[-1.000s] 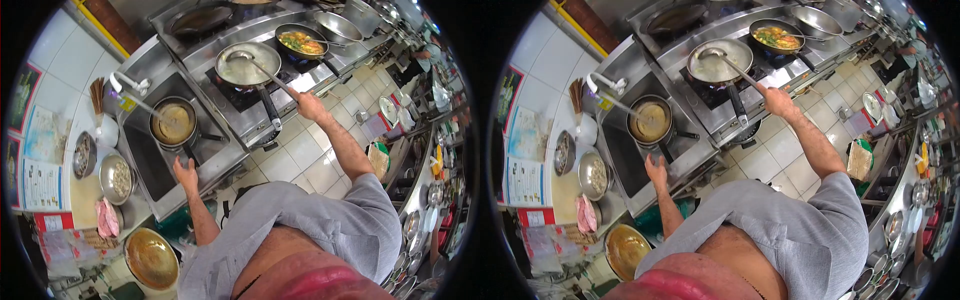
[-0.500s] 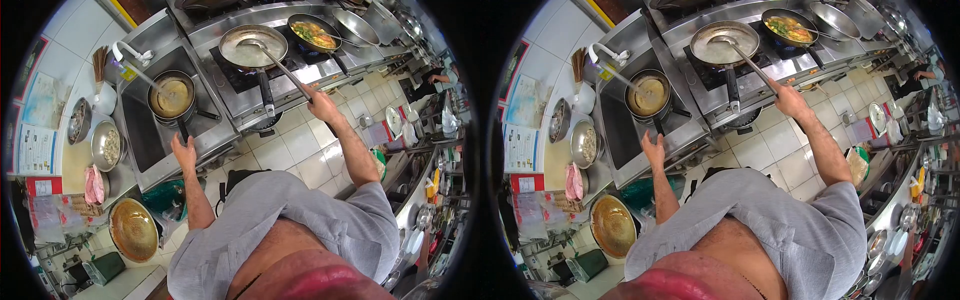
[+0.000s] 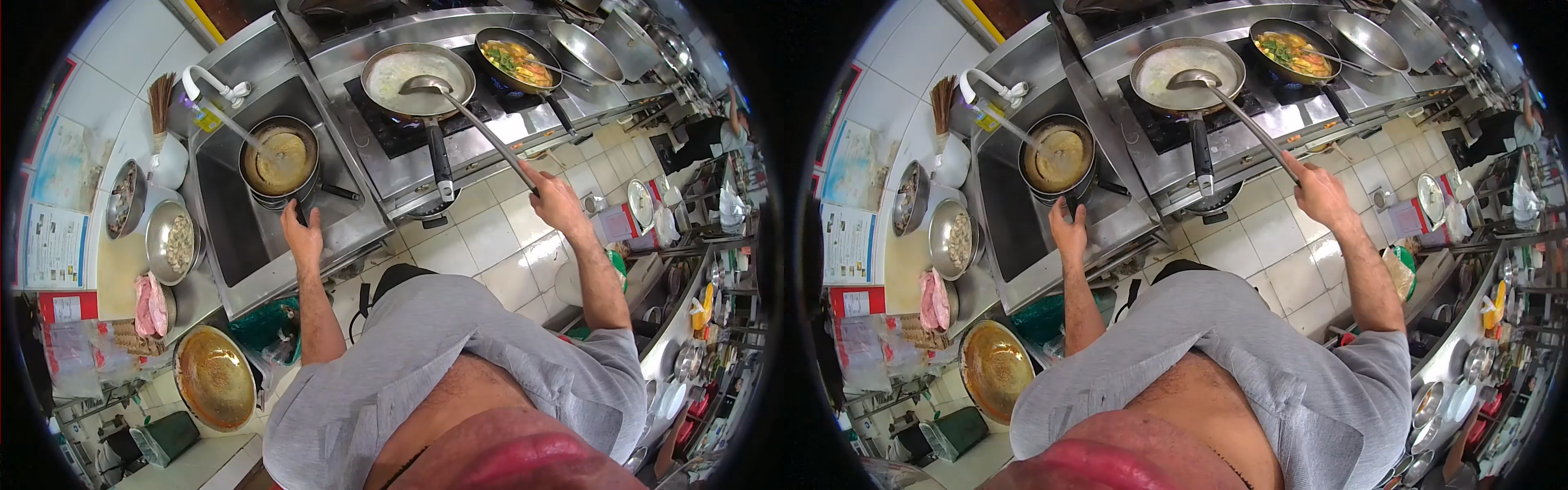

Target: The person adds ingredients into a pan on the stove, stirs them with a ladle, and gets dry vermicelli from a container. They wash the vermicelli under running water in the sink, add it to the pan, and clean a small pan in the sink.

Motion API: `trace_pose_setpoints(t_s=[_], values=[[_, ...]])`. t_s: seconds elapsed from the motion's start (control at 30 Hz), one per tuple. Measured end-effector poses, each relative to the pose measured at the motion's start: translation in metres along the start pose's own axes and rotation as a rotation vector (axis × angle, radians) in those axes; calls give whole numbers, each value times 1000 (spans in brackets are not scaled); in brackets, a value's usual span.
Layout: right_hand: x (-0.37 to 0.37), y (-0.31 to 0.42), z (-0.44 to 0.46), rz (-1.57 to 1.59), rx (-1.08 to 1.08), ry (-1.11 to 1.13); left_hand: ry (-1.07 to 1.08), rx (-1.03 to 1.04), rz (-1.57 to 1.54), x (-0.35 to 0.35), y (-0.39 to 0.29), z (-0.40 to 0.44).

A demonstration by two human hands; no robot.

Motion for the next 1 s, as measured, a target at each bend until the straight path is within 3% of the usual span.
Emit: trace_pose_setpoints(t_s=[0.07, 0.43, 0.63, 0.7, 1.0], values=[[23, -3, 21, -27, -42, -131, 9, 19, -29, 3, 0, 12], [35, 13, 95, 6, 9, -46, 19, -5, -20, 19, -3, 35], [46, -13, 109, 261, -56, -97, -45, -24, -24, 24, -10, 18], [35, -11, 96, 567, 122, 96, -60, -30, -5, 26, -19, 4], [-7, -48, 38, 503, -29, 238, -97, -133, -41, 52, -50, -48]])
Point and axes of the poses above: each hand's wrist, its own z-axis towards the middle knuckle, its own x-axis out of the palm, y = z × x, the point moved 1 cm from there along z, towards the middle knuckle, and after that the axes turned 8 degrees about -z, right-handed, at the moved point
